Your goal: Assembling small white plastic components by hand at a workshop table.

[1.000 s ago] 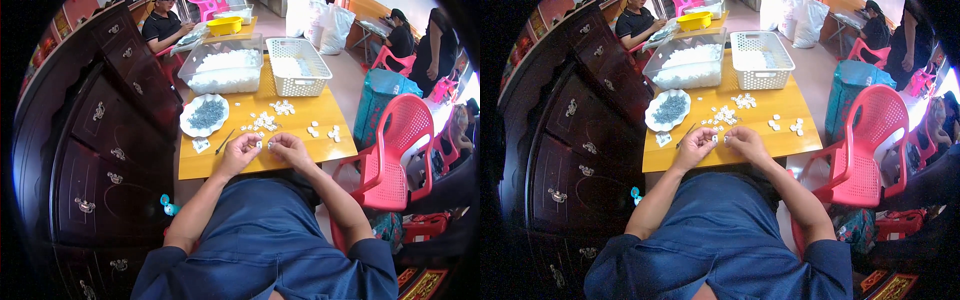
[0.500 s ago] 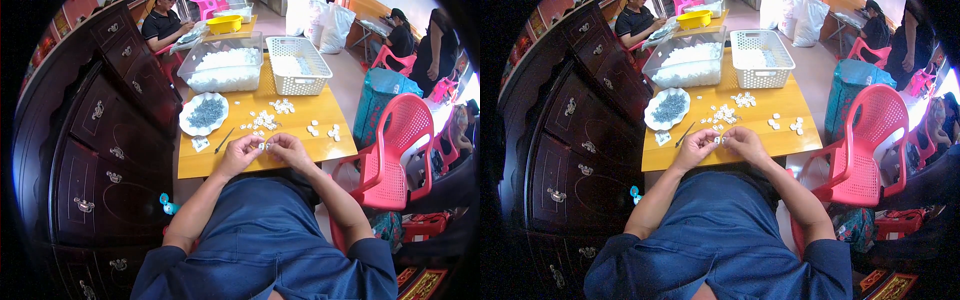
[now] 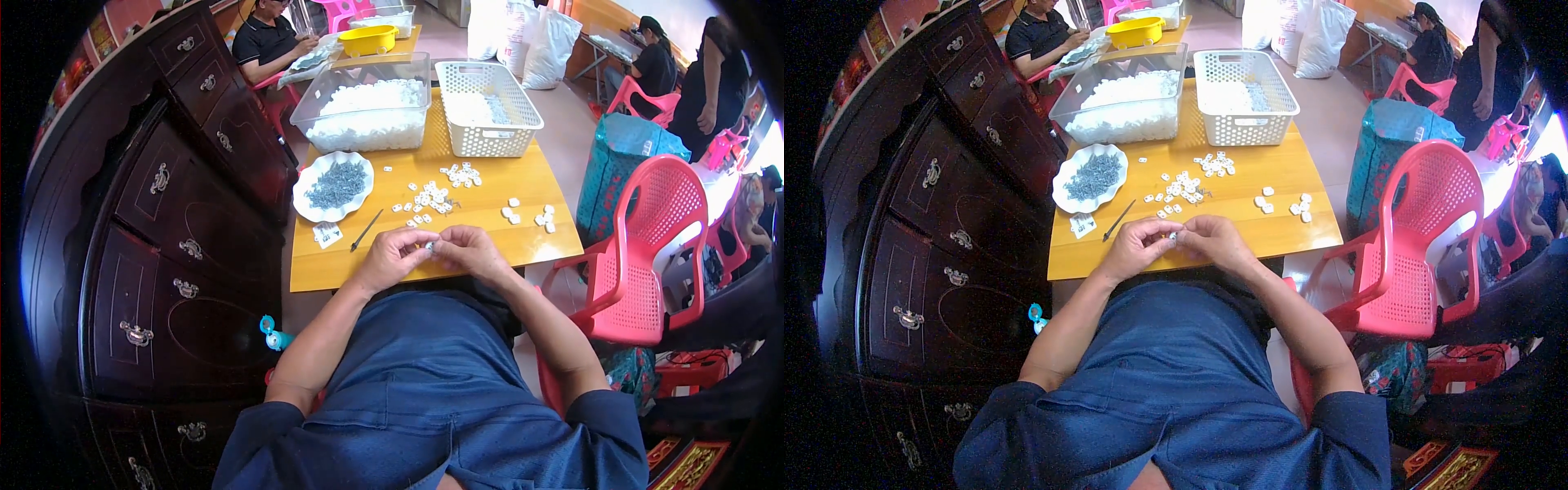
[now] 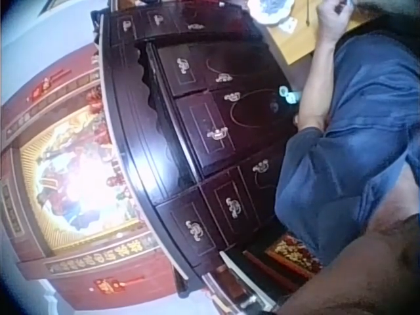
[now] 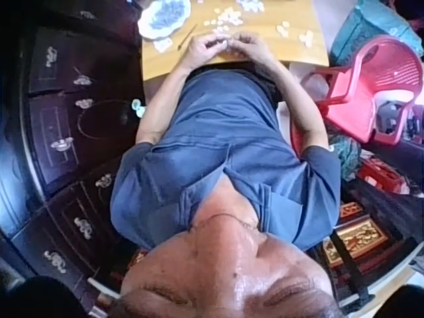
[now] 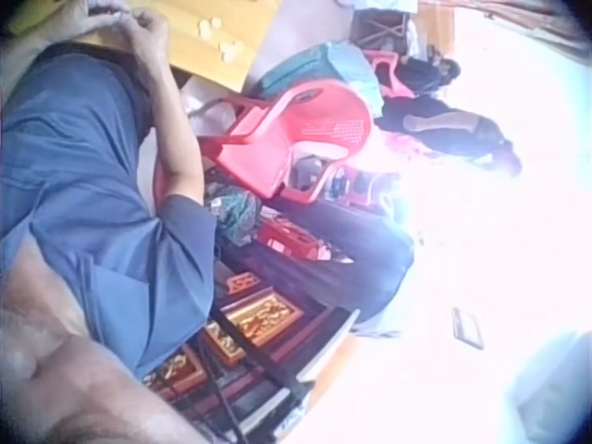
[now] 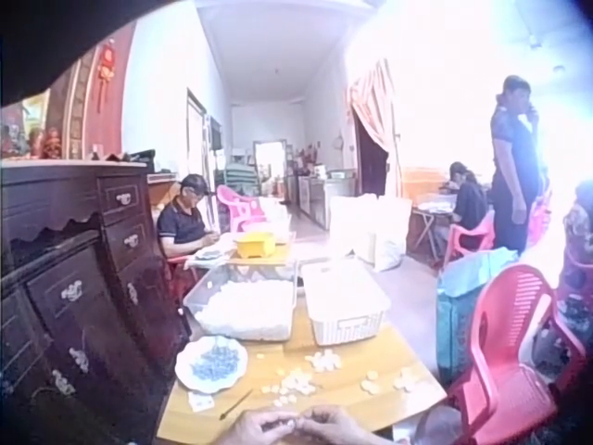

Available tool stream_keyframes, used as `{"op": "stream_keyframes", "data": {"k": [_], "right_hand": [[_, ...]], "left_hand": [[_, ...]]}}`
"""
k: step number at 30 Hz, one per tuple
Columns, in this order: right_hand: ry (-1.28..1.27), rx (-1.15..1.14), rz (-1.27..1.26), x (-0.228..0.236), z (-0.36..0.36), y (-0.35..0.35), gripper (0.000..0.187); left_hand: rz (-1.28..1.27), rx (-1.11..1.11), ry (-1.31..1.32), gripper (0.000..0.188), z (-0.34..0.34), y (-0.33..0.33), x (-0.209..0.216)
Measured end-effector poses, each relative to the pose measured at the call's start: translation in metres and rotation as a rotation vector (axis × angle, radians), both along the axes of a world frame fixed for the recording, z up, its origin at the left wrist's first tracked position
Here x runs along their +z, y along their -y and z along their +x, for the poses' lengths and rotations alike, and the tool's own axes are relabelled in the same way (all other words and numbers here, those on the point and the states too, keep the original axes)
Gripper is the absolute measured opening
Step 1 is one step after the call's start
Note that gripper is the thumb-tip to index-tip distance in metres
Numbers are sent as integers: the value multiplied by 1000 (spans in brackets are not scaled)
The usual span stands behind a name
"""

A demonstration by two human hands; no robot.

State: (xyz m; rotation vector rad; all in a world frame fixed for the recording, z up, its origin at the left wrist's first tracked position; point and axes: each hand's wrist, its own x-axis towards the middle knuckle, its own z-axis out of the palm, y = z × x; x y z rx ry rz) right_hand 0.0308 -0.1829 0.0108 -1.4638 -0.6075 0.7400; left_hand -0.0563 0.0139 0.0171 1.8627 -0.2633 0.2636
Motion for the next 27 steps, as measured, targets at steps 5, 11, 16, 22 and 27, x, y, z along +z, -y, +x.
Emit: {"op": "stream_keyframes", "data": {"k": [5, 11, 16, 22, 27], "right_hand": [[-104, -39, 45, 1, -4, -3, 21], [-149, -93, 137, 6, -14, -11, 19], [-264, -99, 128, 0, -12, -10, 20], [-287, -68, 105, 2, -9, -8, 23], [-236, -67, 97, -2, -8, -9, 24]], "left_hand": [[40, 79, -7, 38, -7, 12, 15], [436, 325, 246, 38, -13, 25, 26], [488, 319, 350, 31, -9, 21, 14], [486, 288, 347, 30, -10, 21, 17], [463, 284, 322, 31, -11, 23, 19]]}}
